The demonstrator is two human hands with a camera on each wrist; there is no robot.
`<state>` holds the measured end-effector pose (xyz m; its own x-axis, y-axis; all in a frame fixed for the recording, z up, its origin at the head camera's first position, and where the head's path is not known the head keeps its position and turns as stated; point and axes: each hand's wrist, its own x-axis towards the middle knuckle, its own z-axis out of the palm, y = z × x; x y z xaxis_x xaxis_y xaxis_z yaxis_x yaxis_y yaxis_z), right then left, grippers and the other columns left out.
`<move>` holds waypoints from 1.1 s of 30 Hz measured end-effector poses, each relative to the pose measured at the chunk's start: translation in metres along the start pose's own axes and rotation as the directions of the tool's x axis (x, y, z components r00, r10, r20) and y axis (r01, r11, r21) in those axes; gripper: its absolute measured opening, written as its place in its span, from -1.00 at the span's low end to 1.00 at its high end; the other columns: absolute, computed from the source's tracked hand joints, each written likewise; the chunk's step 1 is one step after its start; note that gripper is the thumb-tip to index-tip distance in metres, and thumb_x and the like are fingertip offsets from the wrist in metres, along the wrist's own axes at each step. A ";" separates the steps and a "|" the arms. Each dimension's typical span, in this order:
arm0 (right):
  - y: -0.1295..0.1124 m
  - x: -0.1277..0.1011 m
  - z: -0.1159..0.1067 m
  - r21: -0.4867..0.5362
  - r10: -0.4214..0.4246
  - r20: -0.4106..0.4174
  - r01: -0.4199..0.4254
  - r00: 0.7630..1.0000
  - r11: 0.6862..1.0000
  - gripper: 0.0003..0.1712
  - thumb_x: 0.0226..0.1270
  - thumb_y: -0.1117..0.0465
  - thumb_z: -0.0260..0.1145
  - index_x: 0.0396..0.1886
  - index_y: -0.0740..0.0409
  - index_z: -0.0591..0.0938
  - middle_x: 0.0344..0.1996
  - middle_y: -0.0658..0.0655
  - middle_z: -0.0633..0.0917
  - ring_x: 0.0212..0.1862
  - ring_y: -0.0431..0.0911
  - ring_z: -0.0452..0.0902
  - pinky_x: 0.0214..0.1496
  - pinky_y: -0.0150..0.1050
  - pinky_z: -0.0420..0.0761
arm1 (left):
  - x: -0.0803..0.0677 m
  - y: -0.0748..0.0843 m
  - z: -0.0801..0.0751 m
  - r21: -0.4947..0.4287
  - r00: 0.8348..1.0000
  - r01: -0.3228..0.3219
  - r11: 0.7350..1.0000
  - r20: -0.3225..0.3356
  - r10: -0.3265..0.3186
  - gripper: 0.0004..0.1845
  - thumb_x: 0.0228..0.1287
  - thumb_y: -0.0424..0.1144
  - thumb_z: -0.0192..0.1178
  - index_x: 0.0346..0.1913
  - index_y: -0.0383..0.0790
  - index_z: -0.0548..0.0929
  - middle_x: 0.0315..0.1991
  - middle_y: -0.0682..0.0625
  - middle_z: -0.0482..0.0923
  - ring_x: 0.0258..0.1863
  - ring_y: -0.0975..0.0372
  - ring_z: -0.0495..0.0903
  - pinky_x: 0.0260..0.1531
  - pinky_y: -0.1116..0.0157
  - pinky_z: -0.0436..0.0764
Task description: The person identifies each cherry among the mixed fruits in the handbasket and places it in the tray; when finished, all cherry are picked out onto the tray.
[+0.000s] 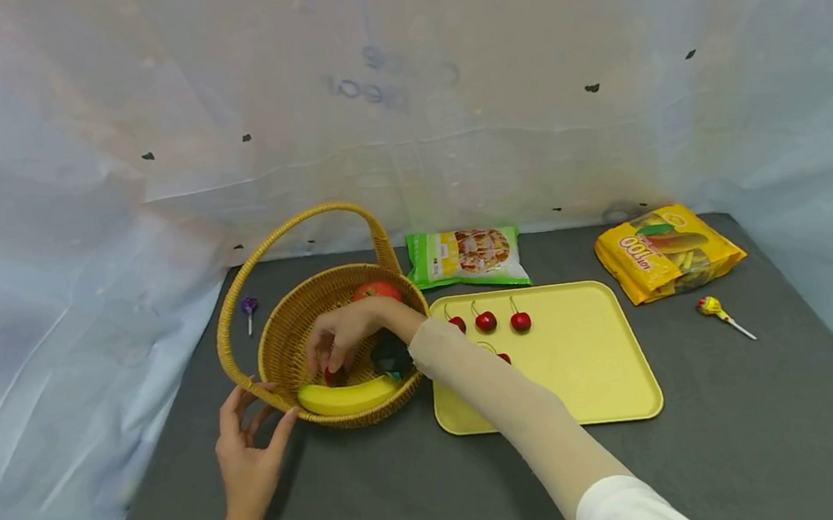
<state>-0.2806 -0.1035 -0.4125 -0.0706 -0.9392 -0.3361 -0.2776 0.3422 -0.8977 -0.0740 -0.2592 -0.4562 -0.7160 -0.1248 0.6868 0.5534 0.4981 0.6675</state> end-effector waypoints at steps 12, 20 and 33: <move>-0.013 -0.026 -0.001 -0.121 -0.156 0.023 0.158 0.987 0.980 -0.71 0.28 0.43 0.39 -0.01 0.39 0.67 -0.15 0.15 0.71 -0.15 -0.08 0.59 -0.08 -0.28 0.67 | 0.001 0.000 -0.002 0.023 1.000 0.002 1.000 0.006 -0.003 -0.16 -0.16 -0.88 0.30 0.32 -0.59 0.32 -0.03 -0.50 0.47 0.11 0.11 0.50 0.04 0.53 0.60; 0.004 -0.101 -0.004 -0.024 -0.372 -0.316 0.385 0.873 0.923 -0.71 0.38 0.43 0.28 0.06 0.43 0.61 -0.06 0.19 0.69 -0.03 0.00 0.64 0.05 -0.09 0.70 | 0.003 -0.002 0.001 -0.001 1.000 -0.016 1.000 0.008 0.016 -0.16 -0.18 -0.89 0.29 0.31 -0.62 0.31 -0.04 -0.52 0.46 0.09 0.03 0.50 0.05 0.50 0.61; 0.089 -0.247 0.060 0.095 -0.089 -0.807 0.278 0.583 0.956 -0.61 0.27 0.45 0.39 0.07 0.44 0.55 -0.02 0.43 0.64 -0.06 -0.07 0.66 -0.02 -0.27 0.73 | 0.001 0.001 0.000 0.011 1.000 0.000 1.000 0.003 0.000 -0.16 -0.15 -0.88 0.29 0.33 -0.60 0.31 -0.02 -0.52 0.45 0.13 0.10 0.49 0.07 0.51 0.60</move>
<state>-0.2307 0.1611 -0.4266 -0.7899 -0.6025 0.1142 -0.1937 0.0686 -0.9787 -0.0745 -0.2586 -0.4549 -0.7169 -0.1223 0.6863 0.5489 0.5080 0.6639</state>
